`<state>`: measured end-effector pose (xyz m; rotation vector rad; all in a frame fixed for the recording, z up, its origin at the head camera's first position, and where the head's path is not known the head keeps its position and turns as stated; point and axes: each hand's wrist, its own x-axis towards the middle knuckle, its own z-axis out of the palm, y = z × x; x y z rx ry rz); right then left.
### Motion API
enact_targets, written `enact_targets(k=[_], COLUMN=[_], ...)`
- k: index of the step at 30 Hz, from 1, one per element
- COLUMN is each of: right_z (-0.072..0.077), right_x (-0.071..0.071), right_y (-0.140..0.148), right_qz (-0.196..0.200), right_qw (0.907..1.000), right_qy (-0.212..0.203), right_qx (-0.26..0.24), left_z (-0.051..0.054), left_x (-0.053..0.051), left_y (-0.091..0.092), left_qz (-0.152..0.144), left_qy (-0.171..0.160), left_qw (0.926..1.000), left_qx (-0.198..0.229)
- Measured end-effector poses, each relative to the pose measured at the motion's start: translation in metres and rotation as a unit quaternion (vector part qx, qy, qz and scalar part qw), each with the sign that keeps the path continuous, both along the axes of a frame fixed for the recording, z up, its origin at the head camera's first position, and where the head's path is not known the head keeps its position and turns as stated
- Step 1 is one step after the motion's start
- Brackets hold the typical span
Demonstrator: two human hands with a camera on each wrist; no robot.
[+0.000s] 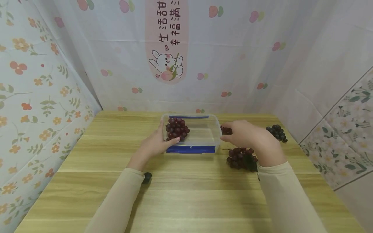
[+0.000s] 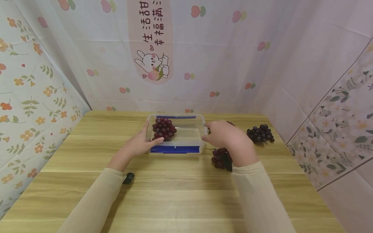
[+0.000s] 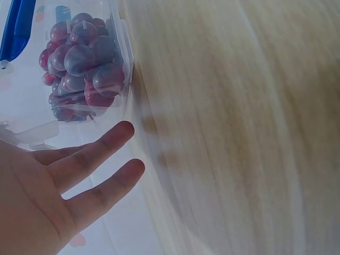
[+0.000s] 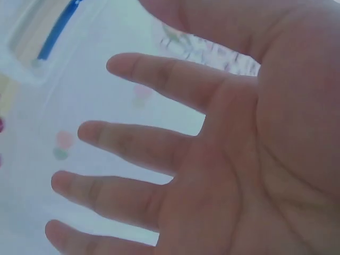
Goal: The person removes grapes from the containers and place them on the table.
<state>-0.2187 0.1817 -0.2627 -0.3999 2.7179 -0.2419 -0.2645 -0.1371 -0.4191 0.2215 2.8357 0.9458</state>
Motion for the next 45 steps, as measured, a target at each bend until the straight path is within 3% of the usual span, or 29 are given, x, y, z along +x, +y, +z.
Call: enact_targets(k=[9, 21, 27, 34, 37, 42, 45], right_z=[0.019, 0.020, 0.014, -0.001, -0.014, -0.038, -0.048], right_x=[-0.014, -0.039, -0.050, -0.067, -0.075, -0.088, -0.091], right_y=[-0.045, -0.093, -0.113, -0.137, -0.145, -0.153, -0.154], right_qz=[0.044, 0.087, 0.096, 0.119, 0.124, 0.163, 0.172], right_qw=[0.9982, 0.9908, 0.9891, 0.9873, 0.9875, 0.9791, 0.9784], right_qy=[-0.001, -0.013, -0.025, -0.015, 0.007, 0.050, 0.047], right_qx=[0.040, 0.104, 0.109, 0.105, 0.097, 0.111, 0.105], left_z=[-0.002, -0.001, -0.003, -0.002, -0.002, -0.001, -0.001], left_x=[-0.002, -0.001, -0.002, -0.004, -0.004, -0.004, -0.005], left_y=[0.002, 0.001, -0.002, -0.003, -0.003, -0.003, -0.002], left_qz=[0.002, 0.001, -0.004, -0.001, -0.002, -0.006, -0.009], left_qy=[0.004, 0.000, 0.014, 0.013, 0.010, 0.010, 0.014], left_qw=[1.0000, 1.0000, 0.9999, 0.9998, 0.9998, 0.9998, 0.9998], left_qx=[0.003, -0.001, 0.007, 0.013, 0.017, 0.015, 0.009])
